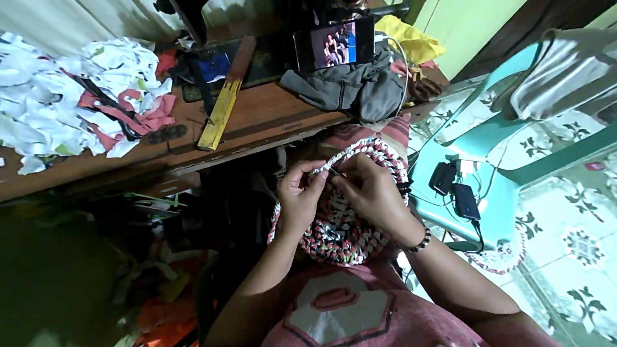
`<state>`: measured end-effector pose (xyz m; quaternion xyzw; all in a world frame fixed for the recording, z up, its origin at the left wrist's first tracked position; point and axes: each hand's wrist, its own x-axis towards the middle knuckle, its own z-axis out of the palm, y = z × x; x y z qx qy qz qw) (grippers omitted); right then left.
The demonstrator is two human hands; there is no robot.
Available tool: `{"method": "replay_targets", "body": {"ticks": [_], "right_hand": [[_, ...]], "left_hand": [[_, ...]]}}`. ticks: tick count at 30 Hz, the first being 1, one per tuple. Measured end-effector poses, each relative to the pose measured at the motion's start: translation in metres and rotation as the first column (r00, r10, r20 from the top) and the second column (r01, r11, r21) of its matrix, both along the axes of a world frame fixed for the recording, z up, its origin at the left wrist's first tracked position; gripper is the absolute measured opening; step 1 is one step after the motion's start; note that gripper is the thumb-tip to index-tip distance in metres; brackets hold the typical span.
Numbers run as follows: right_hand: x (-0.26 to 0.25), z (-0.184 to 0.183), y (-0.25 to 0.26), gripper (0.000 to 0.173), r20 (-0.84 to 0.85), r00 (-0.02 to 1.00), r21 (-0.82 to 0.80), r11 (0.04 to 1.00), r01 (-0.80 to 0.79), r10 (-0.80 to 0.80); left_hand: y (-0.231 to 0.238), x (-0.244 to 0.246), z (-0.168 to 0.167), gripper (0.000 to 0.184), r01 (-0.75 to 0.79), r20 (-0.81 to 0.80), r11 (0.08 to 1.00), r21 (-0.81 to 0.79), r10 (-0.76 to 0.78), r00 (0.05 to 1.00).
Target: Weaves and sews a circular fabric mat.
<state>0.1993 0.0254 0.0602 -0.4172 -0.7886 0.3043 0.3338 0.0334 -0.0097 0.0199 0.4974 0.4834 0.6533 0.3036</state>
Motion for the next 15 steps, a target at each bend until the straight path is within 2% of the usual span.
{"method": "replay_targets", "body": {"ticks": [4, 9, 12, 15], "right_hand": [[0.013, 0.0, -0.001, 0.015, 0.036, 0.999, 0.001, 1.0, 0.027, -0.027], [0.004, -0.008, -0.002, 0.015, -0.116, 0.993, -0.009, 1.0, 0.016, -0.017], [0.001, -0.012, 0.002, 0.017, -0.123, 0.992, -0.011, 1.0, -0.015, 0.014], [0.009, 0.003, 0.008, 0.03, 0.028, 0.999, 0.216, 0.976, -0.032, 0.026]], "left_hand": [[0.0, 0.002, -0.001, 0.019, -0.019, -0.019, 1.0, 0.001, 0.019, 1.0], [-0.001, 0.01, -0.002, 0.021, -0.028, -0.088, 0.994, 0.105, 0.037, 0.995], [-0.002, 0.013, -0.003, 0.02, -0.035, -0.103, 0.988, 0.151, 0.051, 0.993], [-0.001, 0.01, -0.004, 0.019, -0.036, -0.135, 0.982, 0.183, 0.061, 0.989]]}}
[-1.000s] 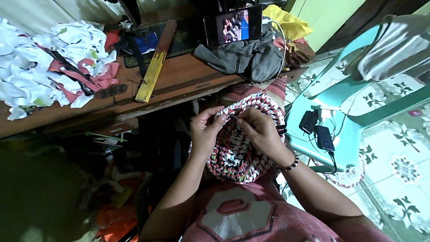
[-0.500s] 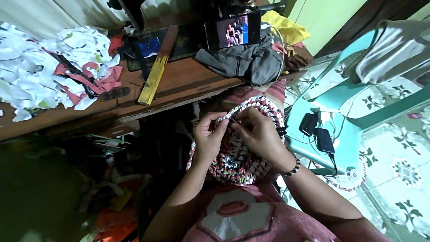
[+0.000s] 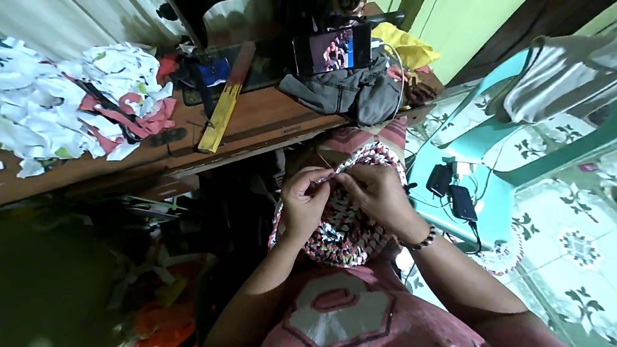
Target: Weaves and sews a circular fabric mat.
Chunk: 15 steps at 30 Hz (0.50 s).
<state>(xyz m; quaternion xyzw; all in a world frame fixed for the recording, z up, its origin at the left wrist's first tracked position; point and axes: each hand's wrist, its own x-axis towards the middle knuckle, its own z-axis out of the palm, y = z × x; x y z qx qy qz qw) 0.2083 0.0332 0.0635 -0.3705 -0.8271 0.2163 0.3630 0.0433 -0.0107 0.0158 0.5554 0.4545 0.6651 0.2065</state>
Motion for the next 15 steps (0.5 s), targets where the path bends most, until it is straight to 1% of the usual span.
{"method": "replay_targets", "body": {"ticks": [1, 3, 4, 5, 6, 8, 10, 11, 13, 15], "right_hand": [[0.005, 0.011, 0.003, 0.033, 0.037, 0.999, 0.1, 0.995, 0.017, -0.021], [0.013, 0.035, 0.012, 0.038, 0.081, 0.996, 0.229, 0.973, 0.028, -0.048], [0.016, 0.046, 0.019, 0.039, 0.123, 0.991, 0.251, 0.968, 0.013, -0.046], [0.017, 0.054, 0.025, 0.038, 0.176, 0.984, 0.24, 0.97, -0.022, -0.021], [0.017, 0.058, 0.031, 0.036, 0.237, 0.971, 0.188, 0.979, -0.081, 0.035], [0.013, 0.06, 0.043, 0.028, 0.311, 0.921, -0.027, 0.97, -0.24, 0.236], [0.009, 0.06, 0.055, 0.02, 0.3, 0.854, -0.269, 0.896, -0.353, 0.426], [0.007, 0.062, 0.06, 0.017, 0.271, 0.831, -0.359, 0.852, -0.38, 0.485], [0.004, 0.066, 0.066, 0.01, 0.212, 0.815, -0.439, 0.798, -0.413, 0.539], [0.001, 0.072, 0.069, 0.011, 0.177, 0.828, -0.483, 0.78, -0.398, 0.532]], "left_hand": [[0.0, 0.0, -0.001, 0.015, -0.003, -0.008, 1.0, 0.013, 0.003, 1.0], [0.0, 0.0, 0.0, 0.012, 0.012, -0.021, 0.999, 0.036, -0.012, 1.0], [-0.001, 0.001, 0.001, 0.012, 0.033, -0.027, 0.998, 0.049, -0.031, 0.999], [-0.002, 0.002, 0.002, 0.013, 0.05, -0.036, 0.997, 0.056, -0.048, 0.998], [-0.004, 0.004, 0.003, 0.013, 0.073, -0.041, 0.995, 0.068, -0.07, 0.997], [-0.006, 0.007, 0.004, 0.011, 0.123, -0.032, 0.987, 0.101, -0.12, 0.992], [-0.007, 0.01, 0.004, 0.012, 0.154, -0.021, 0.982, 0.11, -0.152, 0.988], [-0.008, 0.011, 0.004, 0.012, 0.164, -0.024, 0.98, 0.111, -0.163, 0.986], [-0.01, 0.011, 0.003, 0.012, 0.179, -0.053, 0.977, 0.119, -0.174, 0.983], [-0.011, 0.012, 0.005, 0.01, 0.203, -0.09, 0.972, 0.118, -0.193, 0.977]]}}
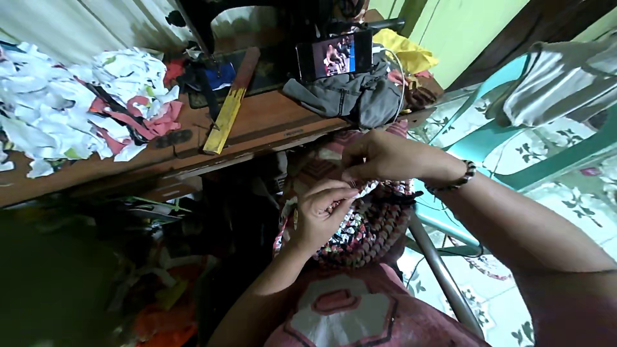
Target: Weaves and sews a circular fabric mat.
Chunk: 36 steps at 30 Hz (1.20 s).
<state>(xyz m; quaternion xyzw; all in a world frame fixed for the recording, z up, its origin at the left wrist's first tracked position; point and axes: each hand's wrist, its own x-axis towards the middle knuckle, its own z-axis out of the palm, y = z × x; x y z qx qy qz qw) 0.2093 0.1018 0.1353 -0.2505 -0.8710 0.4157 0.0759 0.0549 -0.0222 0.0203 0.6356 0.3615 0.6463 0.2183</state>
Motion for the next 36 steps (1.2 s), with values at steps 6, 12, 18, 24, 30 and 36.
{"method": "replay_targets", "body": {"ticks": [6, 12, 18, 24, 30, 36], "right_hand": [[0.002, 0.008, 0.011, 0.016, -0.095, 0.952, -0.171, 0.947, 0.271, -0.29], [0.055, 0.02, 0.08, 0.022, -0.459, 0.479, -0.602, 0.659, 0.451, -0.748], [0.171, 0.022, 0.109, 0.039, -0.688, 0.098, -0.676, 0.684, 0.276, -0.719], [0.299, -0.025, 0.082, 0.033, -0.695, -0.188, -0.714, 0.637, 0.29, -0.694], [0.366, -0.092, 0.012, 0.051, -0.312, -0.088, 0.09, -0.122, 0.988, -0.946], [0.272, -0.108, 0.0, 0.048, -0.182, 0.293, 0.126, 0.273, 0.954, -0.939]], "left_hand": [[0.004, -0.005, 0.011, 0.01, 0.067, -0.015, 0.998, 0.007, -0.067, 0.998], [-0.009, -0.002, 0.014, 0.007, 0.354, -0.022, 0.935, 0.024, -0.354, 0.935], [0.004, -0.08, 0.04, 0.017, 0.372, 0.289, 0.921, -0.115, -0.327, 0.9], [0.022, -0.146, 0.073, 0.014, 0.567, 0.253, 0.823, 0.016, -0.552, 0.794], [0.024, -0.18, 0.065, 0.012, 0.708, 0.153, 0.704, -0.055, -0.695, 0.703], [0.037, -0.092, 0.052, 0.015, 0.555, 0.017, 0.712, -0.43, -0.608, 0.794]]}}
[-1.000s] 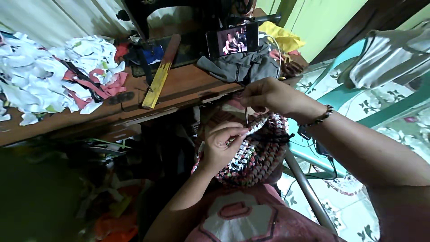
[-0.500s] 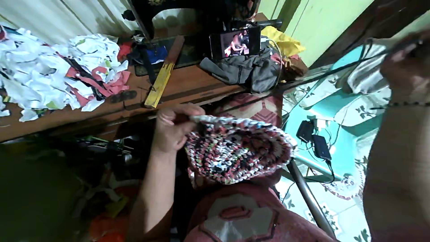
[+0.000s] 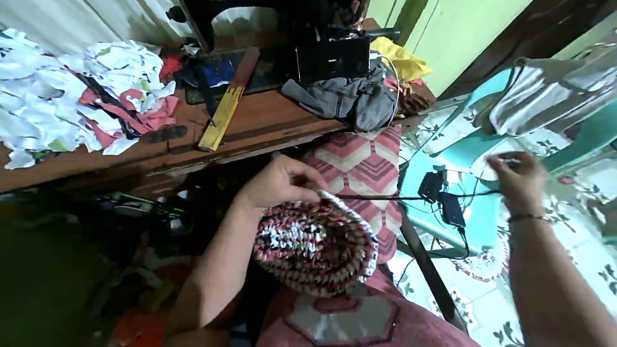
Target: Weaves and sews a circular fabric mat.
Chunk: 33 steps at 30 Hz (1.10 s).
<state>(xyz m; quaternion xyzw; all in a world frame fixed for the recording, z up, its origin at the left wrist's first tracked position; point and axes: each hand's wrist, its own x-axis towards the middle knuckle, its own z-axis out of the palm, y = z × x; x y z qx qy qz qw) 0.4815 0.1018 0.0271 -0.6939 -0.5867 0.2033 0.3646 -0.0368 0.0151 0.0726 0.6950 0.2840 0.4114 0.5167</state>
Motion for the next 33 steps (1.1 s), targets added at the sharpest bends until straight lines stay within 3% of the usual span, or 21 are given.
{"method": "replay_targets", "body": {"ticks": [2, 5, 7, 10, 14, 18, 22, 28, 31, 33], "right_hand": [[-0.072, 0.01, -0.004, 0.033, -0.098, 0.949, -0.03, 0.953, -0.303, 0.298], [-0.17, 0.026, -0.024, 0.036, -0.269, 0.633, -0.011, 0.655, -0.756, 0.726], [-0.208, 0.028, -0.033, 0.035, -0.356, 0.402, 0.015, 0.435, -0.9, 0.844], [-0.231, 0.015, -0.034, 0.018, -0.45, 0.275, 0.046, 0.33, -0.943, 0.849], [-0.236, 0.004, -0.034, 0.014, -0.469, 0.343, 0.036, 0.406, -0.913, 0.814], [-0.24, 0.0, -0.034, 0.015, -0.377, 0.6, 0.007, 0.65, -0.76, 0.706], [-0.248, -0.005, -0.034, 0.013, -0.294, 0.723, -0.005, 0.755, -0.656, 0.626], [-0.258, -0.005, -0.036, 0.017, -0.256, 0.771, 0.011, 0.799, -0.602, 0.584], [-0.247, 0.0, -0.037, 0.012, -0.376, 0.696, 0.041, 0.761, -0.647, 0.612], [-0.239, 0.007, -0.041, 0.018, -0.492, 0.621, 0.046, 0.73, -0.681, 0.61]], "left_hand": [[0.009, 0.024, 0.0, 0.021, 0.006, -0.023, 0.998, -0.064, -0.008, 1.0], [0.018, 0.039, 0.001, 0.021, -0.009, -0.062, 0.992, -0.128, 0.001, 0.998], [0.019, 0.04, 0.0, 0.021, -0.031, -0.076, 0.988, -0.154, 0.019, 0.997], [0.016, 0.035, -0.004, 0.021, -0.069, -0.093, 0.981, -0.184, 0.052, 0.994], [0.015, 0.032, -0.006, 0.021, -0.094, -0.076, 0.969, -0.23, 0.078, 0.994], [0.017, 0.033, -0.012, 0.019, -0.046, -0.047, 0.968, -0.247, 0.036, 0.998], [0.017, 0.035, -0.014, 0.018, -0.018, -0.03, 0.963, -0.269, 0.01, 0.999], [0.02, 0.037, -0.016, 0.018, -0.022, -0.049, 0.961, -0.274, 0.008, 0.999], [0.02, 0.039, -0.013, 0.022, -0.098, -0.095, 0.958, -0.271, 0.074, 0.993], [0.021, 0.039, -0.015, 0.026, -0.139, -0.111, 0.952, -0.273, 0.113, 0.987]]}}
